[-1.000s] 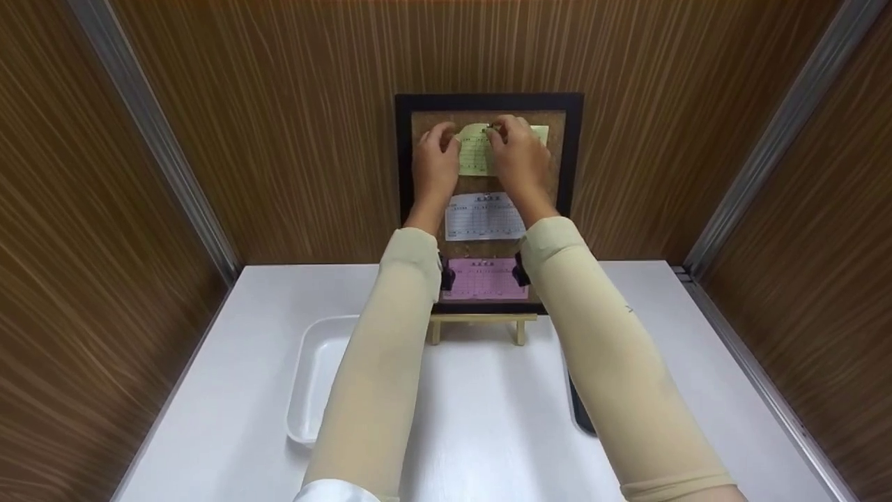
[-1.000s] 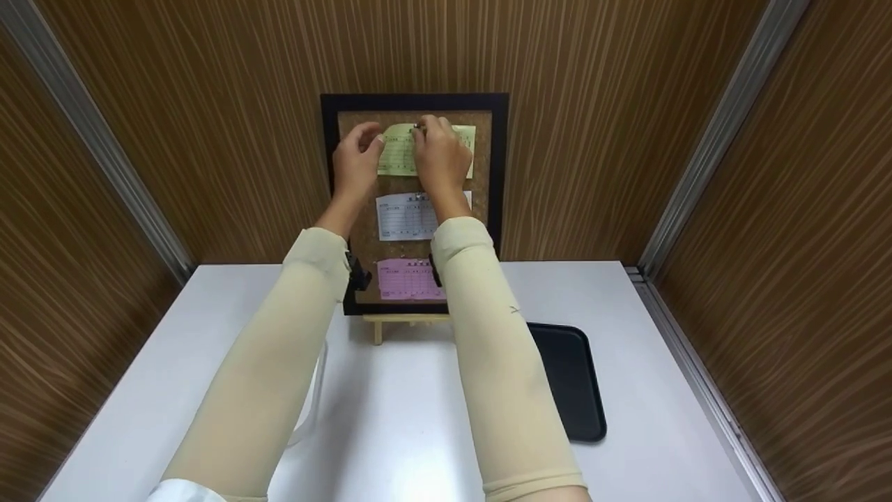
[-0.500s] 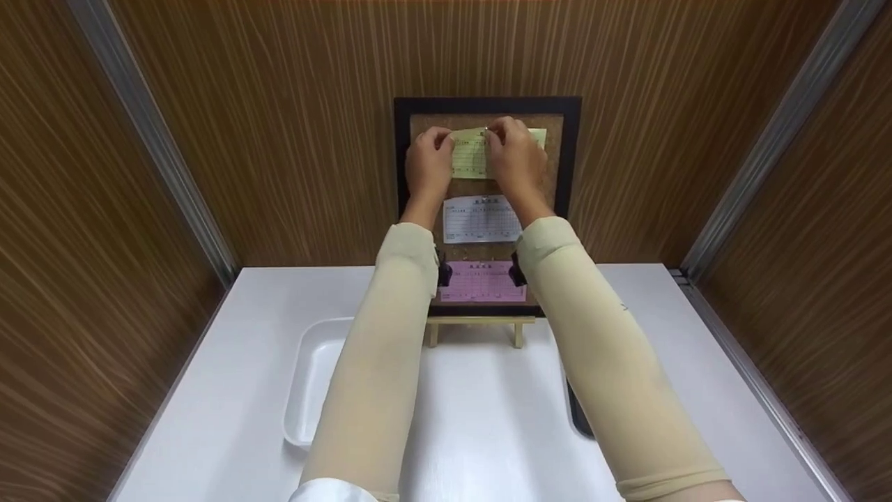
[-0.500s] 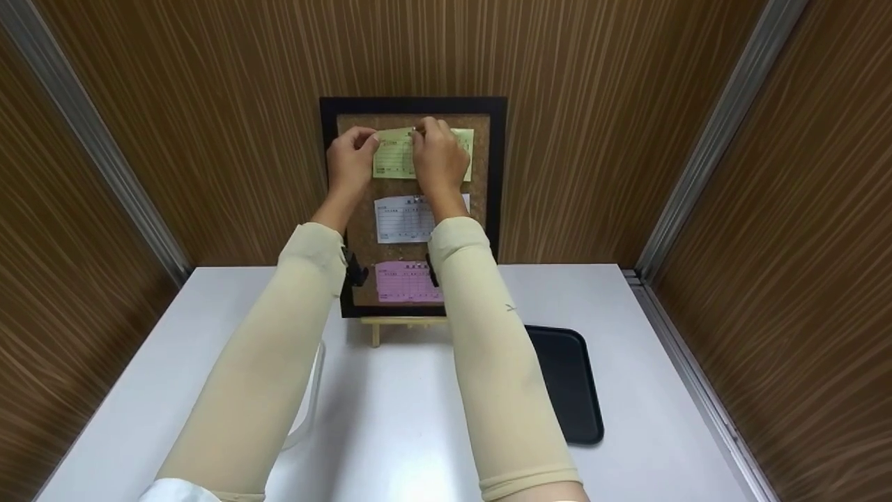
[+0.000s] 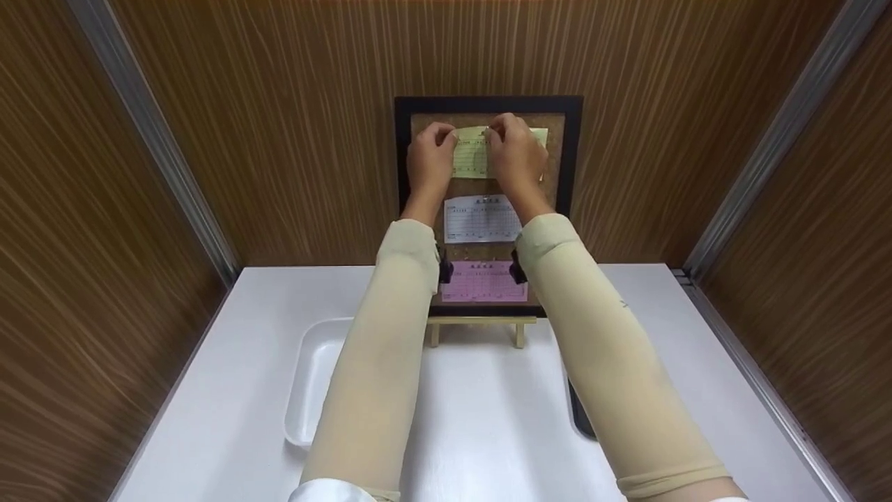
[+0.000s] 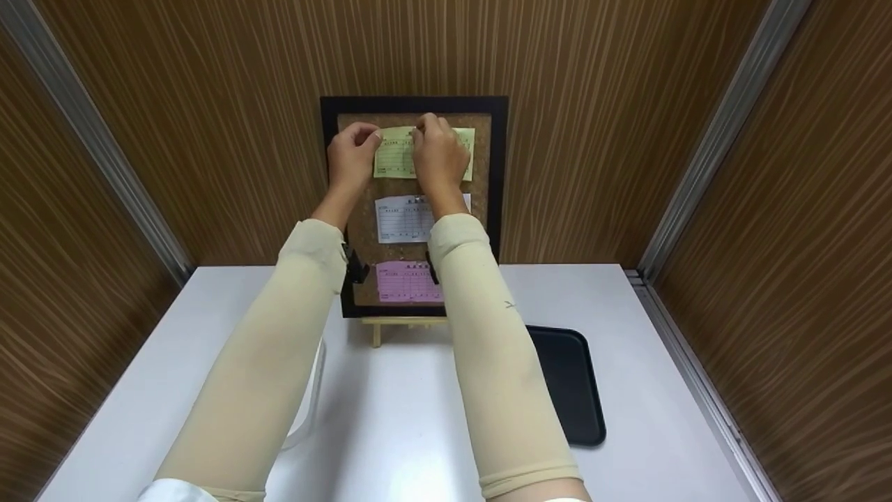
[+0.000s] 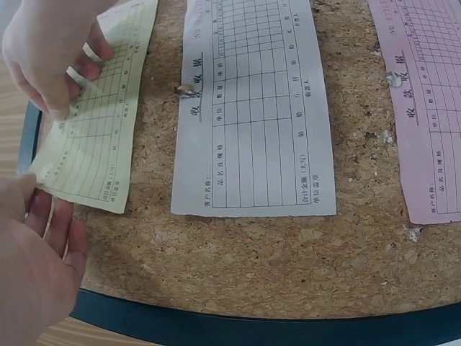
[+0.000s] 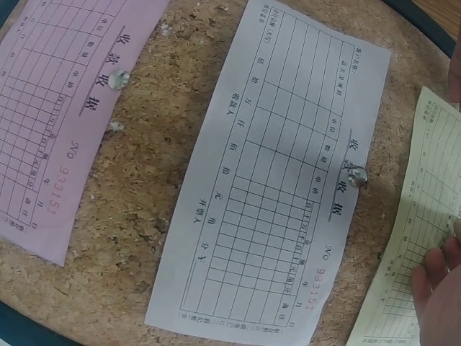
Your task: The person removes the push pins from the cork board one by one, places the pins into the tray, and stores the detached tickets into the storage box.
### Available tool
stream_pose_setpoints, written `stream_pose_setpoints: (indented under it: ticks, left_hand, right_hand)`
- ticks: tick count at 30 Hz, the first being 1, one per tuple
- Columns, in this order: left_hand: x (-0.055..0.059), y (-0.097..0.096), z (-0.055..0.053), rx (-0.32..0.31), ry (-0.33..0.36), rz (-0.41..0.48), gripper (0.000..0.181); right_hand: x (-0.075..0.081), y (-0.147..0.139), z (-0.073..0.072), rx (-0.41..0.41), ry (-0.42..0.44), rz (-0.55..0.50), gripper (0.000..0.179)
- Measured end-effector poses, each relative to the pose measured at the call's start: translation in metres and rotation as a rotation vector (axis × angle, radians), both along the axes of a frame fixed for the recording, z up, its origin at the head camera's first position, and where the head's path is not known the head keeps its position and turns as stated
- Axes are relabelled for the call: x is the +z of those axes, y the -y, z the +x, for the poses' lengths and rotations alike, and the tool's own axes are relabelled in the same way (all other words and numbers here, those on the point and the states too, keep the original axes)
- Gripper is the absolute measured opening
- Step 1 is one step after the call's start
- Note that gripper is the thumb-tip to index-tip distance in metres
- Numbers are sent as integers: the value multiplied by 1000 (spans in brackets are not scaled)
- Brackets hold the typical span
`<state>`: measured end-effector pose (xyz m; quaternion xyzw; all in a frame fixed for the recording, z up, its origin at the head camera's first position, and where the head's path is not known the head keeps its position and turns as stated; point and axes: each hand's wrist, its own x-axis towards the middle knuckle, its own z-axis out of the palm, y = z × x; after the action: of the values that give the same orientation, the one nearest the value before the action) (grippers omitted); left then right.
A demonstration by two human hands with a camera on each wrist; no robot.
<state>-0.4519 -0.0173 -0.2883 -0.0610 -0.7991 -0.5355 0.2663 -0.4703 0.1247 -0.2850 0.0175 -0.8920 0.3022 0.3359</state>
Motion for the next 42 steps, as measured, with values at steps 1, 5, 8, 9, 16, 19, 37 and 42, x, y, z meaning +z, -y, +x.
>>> stream_pose_setpoints:
  ticks: [1, 5, 8, 9, 16, 19, 37, 42]
  left_hand:
    - [0, 0, 0, -3, -1, 3, 21]
    - [0, -1, 1, -27, -6, 27, 21]
    - [0, 0, 1, -36, -5, 42, 21]
    - [1, 0, 1, -33, -6, 43, 21]
    - [3, 3, 2, -33, -3, 39, 21]
    - [3, 4, 2, -38, 0, 45, 21]
    - [3, 3, 0, -39, -8, 25, 19]
    - [3, 5, 1, -31, -2, 23, 19]
  right_hand:
    - [0, 0, 0, -1, 1, -2, 19]
    - [2, 0, 0, -6, 2, -6, 19]
    - [2, 0, 0, -1, 7, -11, 19]
    - [2, 0, 1, 1, 14, -15, 19]
    - [1, 2, 1, 12, 12, -29, 17]
    - [1, 2, 1, 14, 8, -19, 17]
    - [9, 0, 3, 28, 122, -15, 17]
    - [9, 2, 3, 32, 132, 6, 16]
